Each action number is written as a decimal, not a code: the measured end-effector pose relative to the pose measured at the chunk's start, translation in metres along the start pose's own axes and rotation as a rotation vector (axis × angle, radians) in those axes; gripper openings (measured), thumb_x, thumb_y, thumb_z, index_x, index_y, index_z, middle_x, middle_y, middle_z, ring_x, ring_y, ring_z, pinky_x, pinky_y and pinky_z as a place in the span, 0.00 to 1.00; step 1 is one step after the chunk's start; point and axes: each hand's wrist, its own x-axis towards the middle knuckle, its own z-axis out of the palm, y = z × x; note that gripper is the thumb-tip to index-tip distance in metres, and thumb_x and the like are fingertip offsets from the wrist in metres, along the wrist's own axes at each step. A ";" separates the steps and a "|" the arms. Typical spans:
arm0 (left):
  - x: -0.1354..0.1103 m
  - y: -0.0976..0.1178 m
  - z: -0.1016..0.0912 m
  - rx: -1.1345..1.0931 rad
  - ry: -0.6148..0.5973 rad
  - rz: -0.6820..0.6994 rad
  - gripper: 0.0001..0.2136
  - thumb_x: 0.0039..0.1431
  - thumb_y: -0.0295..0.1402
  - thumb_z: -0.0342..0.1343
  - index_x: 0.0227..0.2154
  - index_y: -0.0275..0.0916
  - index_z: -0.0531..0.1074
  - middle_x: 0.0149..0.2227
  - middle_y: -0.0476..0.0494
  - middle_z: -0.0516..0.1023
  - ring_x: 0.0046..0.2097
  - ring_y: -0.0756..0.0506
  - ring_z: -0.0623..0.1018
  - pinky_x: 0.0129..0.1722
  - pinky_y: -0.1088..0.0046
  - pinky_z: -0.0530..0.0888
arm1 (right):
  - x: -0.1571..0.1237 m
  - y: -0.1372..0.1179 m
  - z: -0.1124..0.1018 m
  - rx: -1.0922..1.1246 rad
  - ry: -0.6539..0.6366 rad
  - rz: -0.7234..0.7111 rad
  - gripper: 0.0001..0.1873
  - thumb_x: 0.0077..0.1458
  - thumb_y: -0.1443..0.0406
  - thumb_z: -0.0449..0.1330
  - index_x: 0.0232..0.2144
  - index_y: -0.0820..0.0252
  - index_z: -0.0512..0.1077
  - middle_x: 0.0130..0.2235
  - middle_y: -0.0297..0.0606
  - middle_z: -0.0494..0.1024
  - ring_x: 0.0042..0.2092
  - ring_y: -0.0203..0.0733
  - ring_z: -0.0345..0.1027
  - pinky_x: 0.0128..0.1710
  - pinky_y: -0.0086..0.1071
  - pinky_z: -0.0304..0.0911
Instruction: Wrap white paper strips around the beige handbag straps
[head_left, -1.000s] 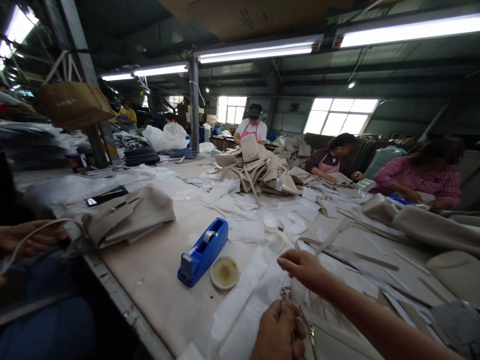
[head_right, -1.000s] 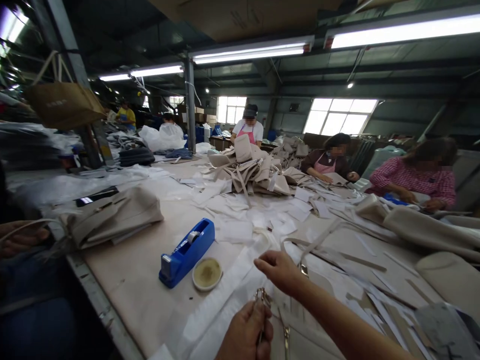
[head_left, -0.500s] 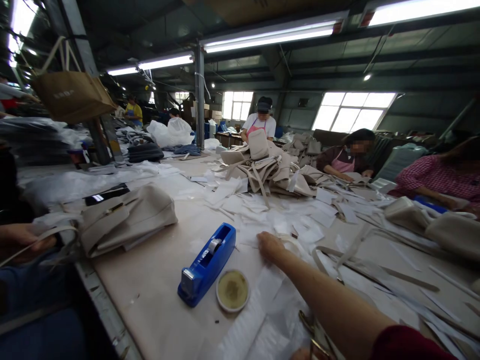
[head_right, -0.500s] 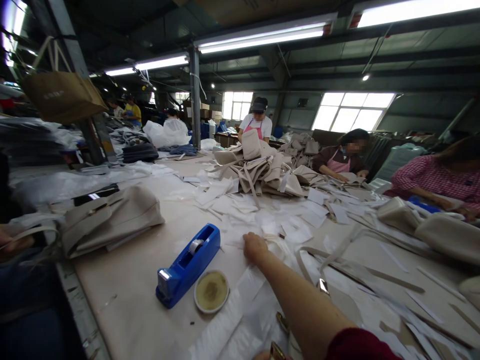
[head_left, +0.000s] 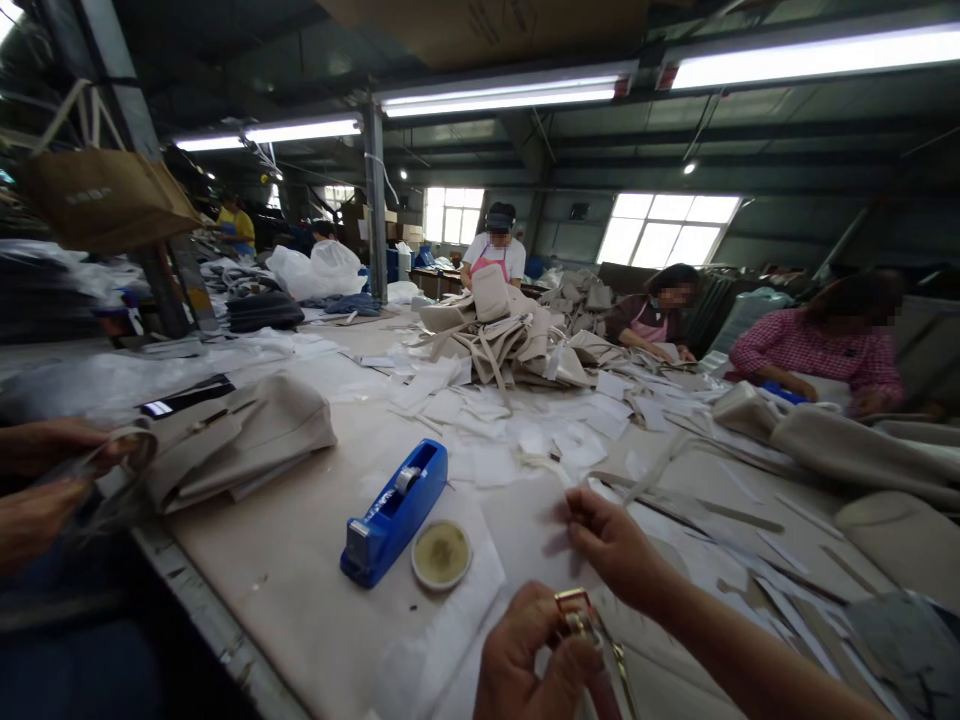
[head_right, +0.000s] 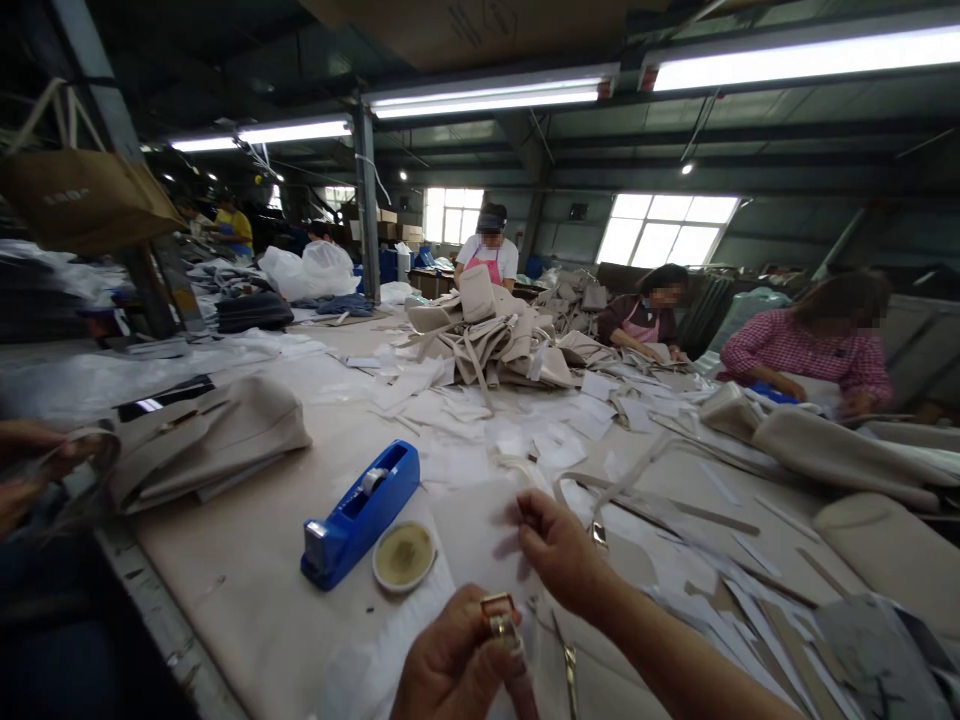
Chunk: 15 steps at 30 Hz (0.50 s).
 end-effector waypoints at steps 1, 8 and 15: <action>0.000 0.006 0.000 0.088 0.019 0.056 0.17 0.57 0.49 0.60 0.32 0.38 0.79 0.31 0.44 0.70 0.34 0.46 0.70 0.37 0.71 0.69 | -0.027 -0.004 0.001 0.110 -0.059 0.036 0.10 0.56 0.68 0.54 0.41 0.59 0.69 0.33 0.35 0.79 0.32 0.39 0.73 0.28 0.30 0.67; -0.001 0.030 0.017 0.327 -0.031 0.110 0.06 0.63 0.35 0.57 0.35 0.38 0.75 0.34 0.46 0.76 0.36 0.46 0.73 0.38 0.72 0.69 | -0.111 -0.034 0.003 0.283 -0.050 0.106 0.10 0.53 0.66 0.59 0.40 0.58 0.74 0.35 0.36 0.80 0.34 0.40 0.72 0.33 0.32 0.68; -0.006 0.046 0.046 0.668 0.047 0.415 0.08 0.65 0.35 0.54 0.34 0.38 0.74 0.40 0.41 0.71 0.46 0.42 0.72 0.48 0.66 0.68 | -0.132 -0.052 -0.023 0.316 0.082 0.058 0.16 0.42 0.70 0.56 0.36 0.60 0.77 0.29 0.33 0.78 0.27 0.36 0.67 0.25 0.28 0.63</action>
